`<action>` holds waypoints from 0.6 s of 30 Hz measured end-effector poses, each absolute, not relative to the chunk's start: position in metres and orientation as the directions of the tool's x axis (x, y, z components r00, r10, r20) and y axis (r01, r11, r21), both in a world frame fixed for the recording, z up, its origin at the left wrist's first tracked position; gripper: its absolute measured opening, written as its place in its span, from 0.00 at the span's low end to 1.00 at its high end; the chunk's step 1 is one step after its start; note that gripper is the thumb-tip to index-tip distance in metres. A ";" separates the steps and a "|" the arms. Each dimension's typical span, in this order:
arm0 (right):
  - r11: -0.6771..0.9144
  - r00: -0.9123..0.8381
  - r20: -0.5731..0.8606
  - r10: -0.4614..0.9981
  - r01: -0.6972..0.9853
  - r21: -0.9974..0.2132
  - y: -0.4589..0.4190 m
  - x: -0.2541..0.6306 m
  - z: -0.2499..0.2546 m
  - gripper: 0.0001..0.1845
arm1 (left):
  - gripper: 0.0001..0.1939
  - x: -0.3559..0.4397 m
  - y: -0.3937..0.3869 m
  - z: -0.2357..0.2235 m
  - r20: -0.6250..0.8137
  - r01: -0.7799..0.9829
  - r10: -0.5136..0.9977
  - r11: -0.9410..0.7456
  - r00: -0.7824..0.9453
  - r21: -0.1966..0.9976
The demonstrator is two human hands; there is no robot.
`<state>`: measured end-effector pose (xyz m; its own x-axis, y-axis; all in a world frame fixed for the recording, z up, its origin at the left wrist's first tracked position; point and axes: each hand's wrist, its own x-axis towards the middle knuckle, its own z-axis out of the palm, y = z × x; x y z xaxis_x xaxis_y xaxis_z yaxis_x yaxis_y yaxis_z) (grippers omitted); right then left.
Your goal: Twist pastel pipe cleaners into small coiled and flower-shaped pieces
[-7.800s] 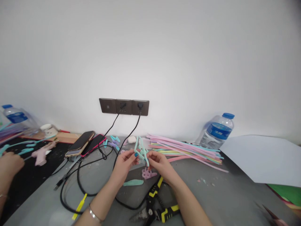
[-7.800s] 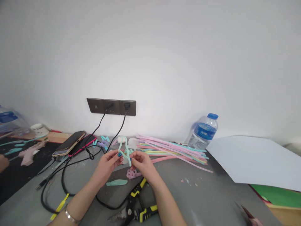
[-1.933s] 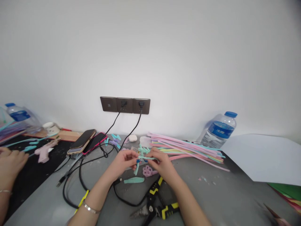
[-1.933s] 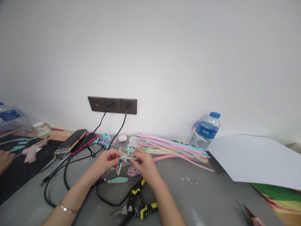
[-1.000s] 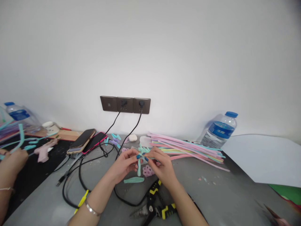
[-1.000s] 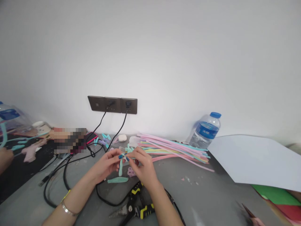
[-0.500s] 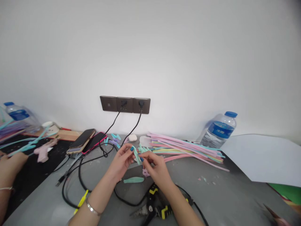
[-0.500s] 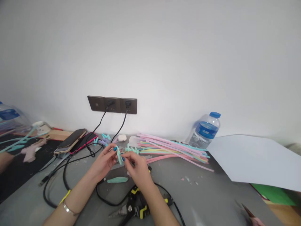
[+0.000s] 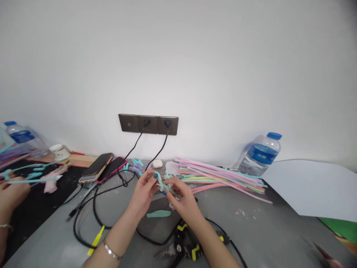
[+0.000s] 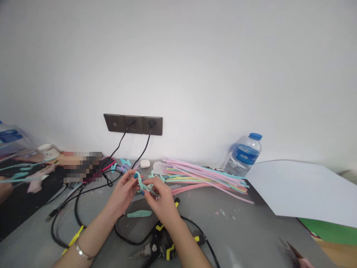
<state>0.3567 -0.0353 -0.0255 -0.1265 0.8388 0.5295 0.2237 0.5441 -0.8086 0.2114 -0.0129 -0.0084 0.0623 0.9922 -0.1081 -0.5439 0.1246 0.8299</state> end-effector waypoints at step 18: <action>0.473 -0.103 0.467 0.878 0.038 -0.880 -0.038 0.359 -0.025 0.16 | 0.15 0.211 -0.014 -0.012 0.042 -0.335 0.999 -0.031 0.027 0.942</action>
